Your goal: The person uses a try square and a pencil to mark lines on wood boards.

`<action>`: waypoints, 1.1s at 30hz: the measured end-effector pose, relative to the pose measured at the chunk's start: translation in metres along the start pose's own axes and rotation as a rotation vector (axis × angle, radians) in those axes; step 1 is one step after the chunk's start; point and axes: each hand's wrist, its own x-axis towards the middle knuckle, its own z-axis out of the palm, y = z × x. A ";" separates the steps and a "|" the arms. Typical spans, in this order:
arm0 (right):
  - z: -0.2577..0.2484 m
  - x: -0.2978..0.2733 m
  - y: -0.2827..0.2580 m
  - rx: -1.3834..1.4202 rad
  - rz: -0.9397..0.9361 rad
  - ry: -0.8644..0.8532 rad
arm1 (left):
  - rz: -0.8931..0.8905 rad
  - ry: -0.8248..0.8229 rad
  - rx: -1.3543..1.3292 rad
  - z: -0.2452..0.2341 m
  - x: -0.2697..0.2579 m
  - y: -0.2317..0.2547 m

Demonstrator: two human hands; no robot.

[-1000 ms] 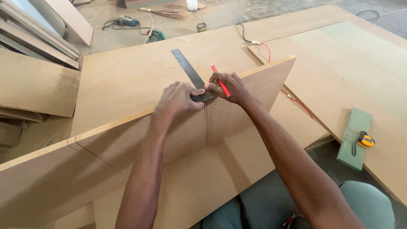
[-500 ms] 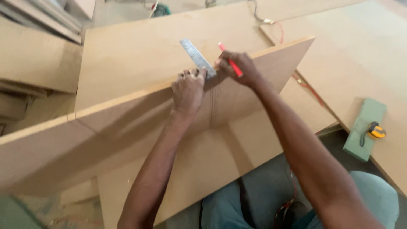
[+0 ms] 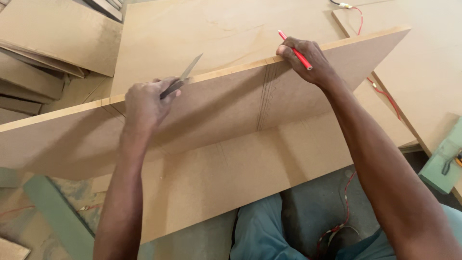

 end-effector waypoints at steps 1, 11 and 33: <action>-0.001 -0.001 0.000 -0.018 0.022 -0.010 | -0.010 0.000 -0.009 -0.003 -0.002 -0.001; -0.020 -0.034 -0.020 -0.248 -0.174 -0.117 | 0.016 0.038 0.099 -0.007 -0.028 0.017; 0.015 -0.289 -0.013 -0.673 -0.339 -0.317 | 0.379 0.081 0.139 0.074 -0.288 0.066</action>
